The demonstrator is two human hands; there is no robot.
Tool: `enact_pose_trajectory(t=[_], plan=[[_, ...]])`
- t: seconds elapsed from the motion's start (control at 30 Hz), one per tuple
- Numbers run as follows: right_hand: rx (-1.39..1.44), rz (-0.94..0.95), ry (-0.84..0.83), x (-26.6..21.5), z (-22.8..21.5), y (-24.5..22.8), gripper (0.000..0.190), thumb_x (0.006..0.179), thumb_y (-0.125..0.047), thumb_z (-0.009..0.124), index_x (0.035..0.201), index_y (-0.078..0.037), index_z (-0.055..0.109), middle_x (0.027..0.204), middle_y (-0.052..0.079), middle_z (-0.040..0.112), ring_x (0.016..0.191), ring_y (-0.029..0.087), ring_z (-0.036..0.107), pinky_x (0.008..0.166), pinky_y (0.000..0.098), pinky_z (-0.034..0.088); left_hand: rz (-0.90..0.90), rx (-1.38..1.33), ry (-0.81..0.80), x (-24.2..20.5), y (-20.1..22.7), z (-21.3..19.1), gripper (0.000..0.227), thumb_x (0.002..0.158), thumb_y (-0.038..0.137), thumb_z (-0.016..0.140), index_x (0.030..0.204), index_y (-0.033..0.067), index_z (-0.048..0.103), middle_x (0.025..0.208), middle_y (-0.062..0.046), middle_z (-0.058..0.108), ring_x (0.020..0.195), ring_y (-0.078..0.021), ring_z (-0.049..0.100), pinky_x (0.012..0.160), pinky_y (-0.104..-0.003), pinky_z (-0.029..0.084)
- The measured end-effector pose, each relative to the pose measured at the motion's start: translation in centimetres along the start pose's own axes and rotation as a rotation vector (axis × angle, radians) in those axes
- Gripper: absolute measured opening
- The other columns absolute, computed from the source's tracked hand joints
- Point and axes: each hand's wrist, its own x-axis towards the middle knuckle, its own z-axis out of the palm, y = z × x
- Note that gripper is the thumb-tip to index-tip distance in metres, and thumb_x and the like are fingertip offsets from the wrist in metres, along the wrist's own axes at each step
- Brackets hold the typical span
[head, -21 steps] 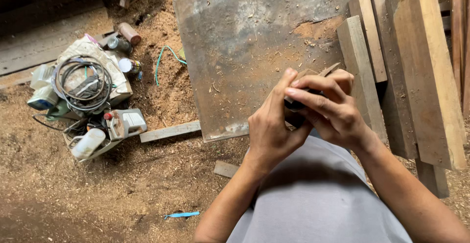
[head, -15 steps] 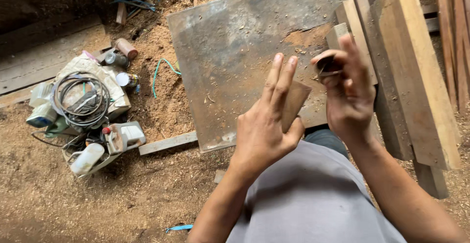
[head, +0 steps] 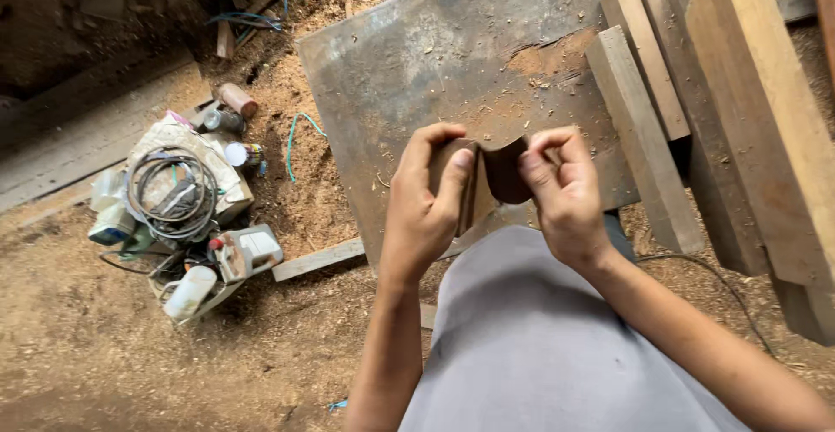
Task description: The person sands a small rectangular wooden block using a piece of sandpaper held in their hands. They rotate the block to smooth all sides and edges, occasionally placing it on a larger wooden plank for support while continuing to sand.
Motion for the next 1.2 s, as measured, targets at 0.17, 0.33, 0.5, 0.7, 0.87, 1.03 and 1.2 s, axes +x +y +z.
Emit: enact_pose_trajectory(t=[0.17,0.33,0.5,0.7,0.87,1.03,1.2], plan=[[-0.396,0.177,-0.213,-0.7,2.6,1.9,0.021,0.109,-0.020,0.056,0.122,-0.003,0.059,0.089,0.002,0.061,0.080,0.009,0.055,0.070,0.0253,0.049,-0.102,-0.107,0.079,-2.2,-1.1,-1.3,0.024,0.111,0.017,0.051,0.128,0.0014,0.058,0.118,-0.012,0.064,0.111,-0.0231,0.062,0.101,-0.034,0.051],[-0.388,0.191,-0.282,-1.1,4.4,-1.7,0.030,0.107,-0.024,0.047,0.120,-0.001,0.062,0.091,0.002,0.066,0.084,0.006,0.059,0.074,0.0258,0.051,-0.064,-0.006,0.123,-4.2,-0.5,-0.9,0.029,0.111,0.013,0.045,0.135,0.0005,0.054,0.133,-0.013,0.055,0.127,-0.0221,0.055,0.114,-0.034,0.044],[-0.690,0.173,-0.218,0.1,2.5,2.6,0.032,0.115,-0.028,0.047,0.109,0.001,0.060,0.084,0.008,0.059,0.080,0.011,0.054,0.074,0.0291,0.048,-0.072,-0.086,0.198,-5.6,0.4,-0.1,0.031,0.113,0.012,0.044,0.139,0.0009,0.055,0.143,-0.012,0.054,0.142,-0.0237,0.050,0.125,-0.035,0.036],[-0.215,0.293,-0.260,-0.8,2.3,2.4,0.030,0.111,-0.025,0.045,0.122,-0.001,0.061,0.100,0.003,0.062,0.090,0.006,0.055,0.076,0.0268,0.049,-0.262,-0.515,0.238,-6.2,0.2,0.3,0.030,0.111,0.013,0.048,0.138,0.0014,0.051,0.140,-0.008,0.054,0.135,-0.0196,0.049,0.120,-0.034,0.037],[-0.512,0.150,-0.336,-1.9,2.3,1.4,0.031,0.108,-0.027,0.048,0.116,-0.001,0.062,0.077,0.001,0.060,0.071,0.009,0.055,0.064,0.0272,0.048,-0.197,-0.346,0.280,-6.7,0.5,0.4,0.028,0.113,0.014,0.048,0.137,0.0023,0.052,0.134,-0.007,0.057,0.130,-0.0169,0.053,0.117,-0.032,0.042],[-0.537,0.229,-0.165,1.7,1.7,6.4,0.031,0.114,-0.025,0.047,0.110,0.002,0.061,0.083,0.004,0.056,0.078,0.011,0.051,0.067,0.0298,0.047,-0.219,-0.554,0.375,-6.7,-0.2,0.7,0.024,0.111,0.011,0.052,0.133,0.0016,0.056,0.130,-0.007,0.059,0.125,-0.0168,0.054,0.114,-0.031,0.041],[-0.389,0.075,-0.554,-5.2,0.4,2.2,0.039,0.105,-0.028,0.056,0.127,0.003,0.062,0.067,0.003,0.059,0.057,0.010,0.057,0.057,0.0286,0.045,-0.206,-0.682,0.443,-7.0,-0.5,1.4,0.020,0.110,0.007,0.054,0.129,0.0021,0.058,0.130,-0.007,0.059,0.124,-0.0161,0.053,0.113,-0.031,0.041]])
